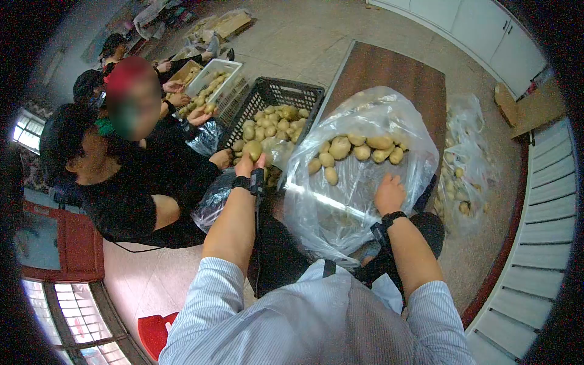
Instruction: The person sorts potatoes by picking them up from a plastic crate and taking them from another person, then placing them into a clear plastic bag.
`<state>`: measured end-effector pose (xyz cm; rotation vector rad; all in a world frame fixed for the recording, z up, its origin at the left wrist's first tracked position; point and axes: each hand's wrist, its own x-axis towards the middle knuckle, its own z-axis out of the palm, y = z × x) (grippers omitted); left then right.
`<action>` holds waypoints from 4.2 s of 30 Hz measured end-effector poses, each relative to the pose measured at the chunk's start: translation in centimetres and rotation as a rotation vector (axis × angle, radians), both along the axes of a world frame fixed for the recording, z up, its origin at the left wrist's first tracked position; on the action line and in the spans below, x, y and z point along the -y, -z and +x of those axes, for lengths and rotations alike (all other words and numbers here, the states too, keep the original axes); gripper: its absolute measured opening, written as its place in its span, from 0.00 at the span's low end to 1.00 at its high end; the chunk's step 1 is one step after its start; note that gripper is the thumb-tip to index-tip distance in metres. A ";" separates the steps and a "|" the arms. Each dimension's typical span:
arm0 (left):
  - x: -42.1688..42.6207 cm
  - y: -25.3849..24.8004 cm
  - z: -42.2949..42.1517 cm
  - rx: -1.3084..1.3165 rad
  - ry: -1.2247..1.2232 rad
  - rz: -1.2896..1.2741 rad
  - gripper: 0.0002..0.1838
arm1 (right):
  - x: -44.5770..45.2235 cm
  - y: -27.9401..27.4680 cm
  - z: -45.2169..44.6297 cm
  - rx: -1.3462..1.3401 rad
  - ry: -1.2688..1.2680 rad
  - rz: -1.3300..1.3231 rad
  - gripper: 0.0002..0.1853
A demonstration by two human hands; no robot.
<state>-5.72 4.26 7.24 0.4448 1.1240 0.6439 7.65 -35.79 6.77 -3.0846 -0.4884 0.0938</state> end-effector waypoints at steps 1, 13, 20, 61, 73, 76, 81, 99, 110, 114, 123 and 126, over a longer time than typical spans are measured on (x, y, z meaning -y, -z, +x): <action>0.2 -0.4 -0.1 0.020 0.019 0.019 0.22 | 0.3 0.6 0.2 0.007 0.001 -0.018 0.21; 1.4 -0.8 1.2 0.131 0.288 0.198 0.13 | -0.6 -1.8 -1.0 -0.054 -0.139 -0.036 0.27; 6.2 -6.1 2.6 -0.186 0.304 0.555 0.19 | -1.5 0.6 0.0 0.168 -0.276 0.542 0.32; 13.9 -6.3 4.8 0.030 1.276 0.140 0.22 | -6.7 -5.3 -3.4 -1.105 -0.153 1.072 0.13; 7.0 -5.6 3.0 0.084 0.727 0.083 0.27 | -3.7 -3.3 -4.0 -1.068 -0.059 0.951 0.10; 5.3 -5.1 2.1 0.090 0.583 0.089 0.26 | -3.8 -4.0 -4.6 -1.047 -0.056 0.925 0.10; 2.3 -2.9 1.0 0.175 0.428 -0.029 0.28 | -3.3 -1.4 -4.6 -0.981 -0.096 0.888 0.11; 0.3 -0.4 0.4 0.197 0.134 0.056 0.22 | -0.9 0.1 -5.6 -0.499 -0.178 0.522 0.22; 0.2 -1.2 0.2 -0.119 0.272 0.215 0.24 | -1.4 -1.6 -6.9 -0.336 -0.074 0.148 0.28; 1.7 -2.6 0.6 -0.219 0.419 0.297 0.18 | -1.4 -0.2 -6.5 -0.425 -0.152 0.035 0.21; 4.9 -3.9 2.0 -0.289 0.593 0.597 0.15 | -1.4 -1.8 -5.4 -0.288 -0.096 0.378 0.13; 5.8 -3.9 2.1 -0.298 0.606 0.536 0.16 | -1.3 -0.9 -4.8 -0.251 0.026 0.621 0.13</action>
